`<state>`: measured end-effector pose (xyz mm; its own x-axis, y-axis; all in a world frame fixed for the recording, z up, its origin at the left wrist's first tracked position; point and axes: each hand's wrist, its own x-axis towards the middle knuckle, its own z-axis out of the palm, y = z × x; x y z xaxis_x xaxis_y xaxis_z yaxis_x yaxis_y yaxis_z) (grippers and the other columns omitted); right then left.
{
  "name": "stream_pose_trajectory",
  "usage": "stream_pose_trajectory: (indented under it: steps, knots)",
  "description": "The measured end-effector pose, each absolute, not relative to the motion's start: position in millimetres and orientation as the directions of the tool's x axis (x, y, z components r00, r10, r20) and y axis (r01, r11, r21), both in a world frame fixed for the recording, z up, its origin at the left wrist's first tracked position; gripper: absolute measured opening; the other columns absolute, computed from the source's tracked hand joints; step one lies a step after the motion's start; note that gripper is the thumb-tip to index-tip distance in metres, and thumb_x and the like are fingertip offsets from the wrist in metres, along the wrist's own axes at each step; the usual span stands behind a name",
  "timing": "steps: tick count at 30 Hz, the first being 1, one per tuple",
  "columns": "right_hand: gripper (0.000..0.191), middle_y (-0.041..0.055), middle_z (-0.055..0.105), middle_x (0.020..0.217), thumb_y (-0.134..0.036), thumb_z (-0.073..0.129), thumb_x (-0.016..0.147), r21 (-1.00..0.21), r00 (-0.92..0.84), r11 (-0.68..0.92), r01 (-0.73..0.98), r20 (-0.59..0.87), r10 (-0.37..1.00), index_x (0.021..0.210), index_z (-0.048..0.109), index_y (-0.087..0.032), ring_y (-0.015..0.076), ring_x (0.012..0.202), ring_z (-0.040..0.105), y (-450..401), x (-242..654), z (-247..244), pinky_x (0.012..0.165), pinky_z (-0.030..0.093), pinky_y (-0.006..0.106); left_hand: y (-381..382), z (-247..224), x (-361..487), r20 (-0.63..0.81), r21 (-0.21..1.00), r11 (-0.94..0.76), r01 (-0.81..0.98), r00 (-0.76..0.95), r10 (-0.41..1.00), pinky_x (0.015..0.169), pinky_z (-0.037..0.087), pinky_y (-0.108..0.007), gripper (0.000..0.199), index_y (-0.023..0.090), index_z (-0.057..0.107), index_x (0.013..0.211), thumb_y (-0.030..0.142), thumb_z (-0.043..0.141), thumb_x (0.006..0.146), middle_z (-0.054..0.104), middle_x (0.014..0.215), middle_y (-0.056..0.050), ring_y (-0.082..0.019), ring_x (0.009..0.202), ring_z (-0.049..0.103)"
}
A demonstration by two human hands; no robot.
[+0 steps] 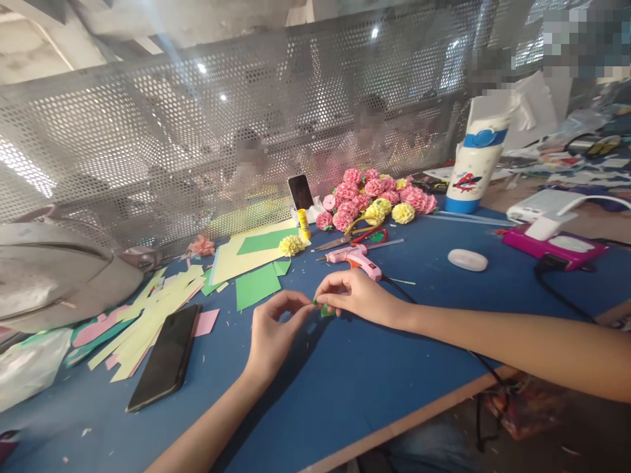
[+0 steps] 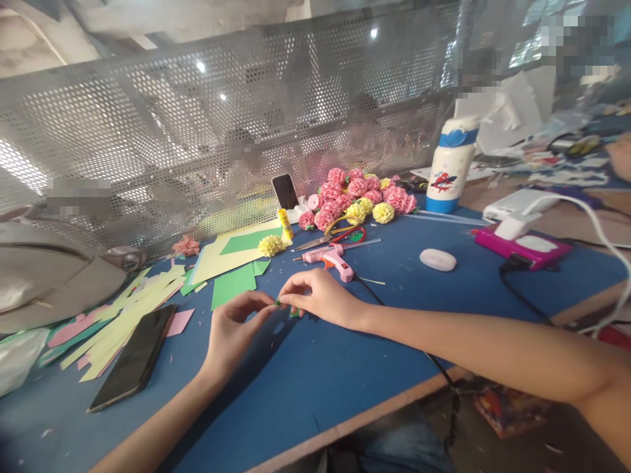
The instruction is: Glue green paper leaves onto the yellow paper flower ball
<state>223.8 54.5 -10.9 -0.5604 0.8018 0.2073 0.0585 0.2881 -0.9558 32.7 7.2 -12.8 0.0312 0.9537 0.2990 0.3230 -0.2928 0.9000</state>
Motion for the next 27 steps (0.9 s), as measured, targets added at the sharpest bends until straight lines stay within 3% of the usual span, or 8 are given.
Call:
stream_pose_trajectory:
  steps: [10, 18, 27]
  knots:
    - [0.017, 0.0024, 0.068, 0.074, -0.031, 0.067, 0.084, -0.919, -0.551, 0.381, 0.100, 0.268, 0.790, 0.084, 0.069, -0.015, 0.0119, 0.062, 0.058, 52.4, 224.6, -8.4, 0.054, 0.048, 0.023, 7.5, -14.0, 34.8, 0.181, 0.972, -0.183, 0.151, 0.023, 0.983, 0.064, 0.047, -0.023, 0.016, 0.015, 0.071, 0.075, 0.030, 0.077, 0.075, 0.068, 0.069, -0.001, -0.011, 0.062, 0.060]
    - [0.016, 0.0013, 0.064, 0.073, -0.030, 0.063, 0.085, -0.919, -0.531, 0.377, 0.116, 0.264, 0.806, 0.084, 0.066, -0.015, 0.0100, 0.056, 0.053, 45.9, 222.8, -4.6, 0.047, 0.046, 0.021, 6.3, -13.8, 36.2, 0.196, 0.970, -0.196, 0.141, 0.016, 0.980, 0.062, 0.046, -0.022, 0.015, 0.016, 0.071, 0.076, 0.030, 0.077, 0.075, 0.068, 0.071, -0.001, -0.010, 0.062, 0.056]
    - [0.016, 0.0020, 0.064, 0.074, -0.031, 0.064, 0.083, -0.915, -0.536, 0.378, 0.139, 0.252, 0.806, 0.085, 0.067, -0.015, 0.0108, 0.057, 0.054, 45.5, 222.6, -4.4, 0.045, 0.046, 0.021, 6.3, -15.2, 36.0, 0.243, 0.954, -0.242, 0.176, 0.018, 0.970, 0.070, 0.049, -0.026, 0.016, 0.017, 0.070, 0.077, 0.032, 0.074, 0.078, 0.069, 0.077, -0.002, -0.015, 0.072, 0.062]
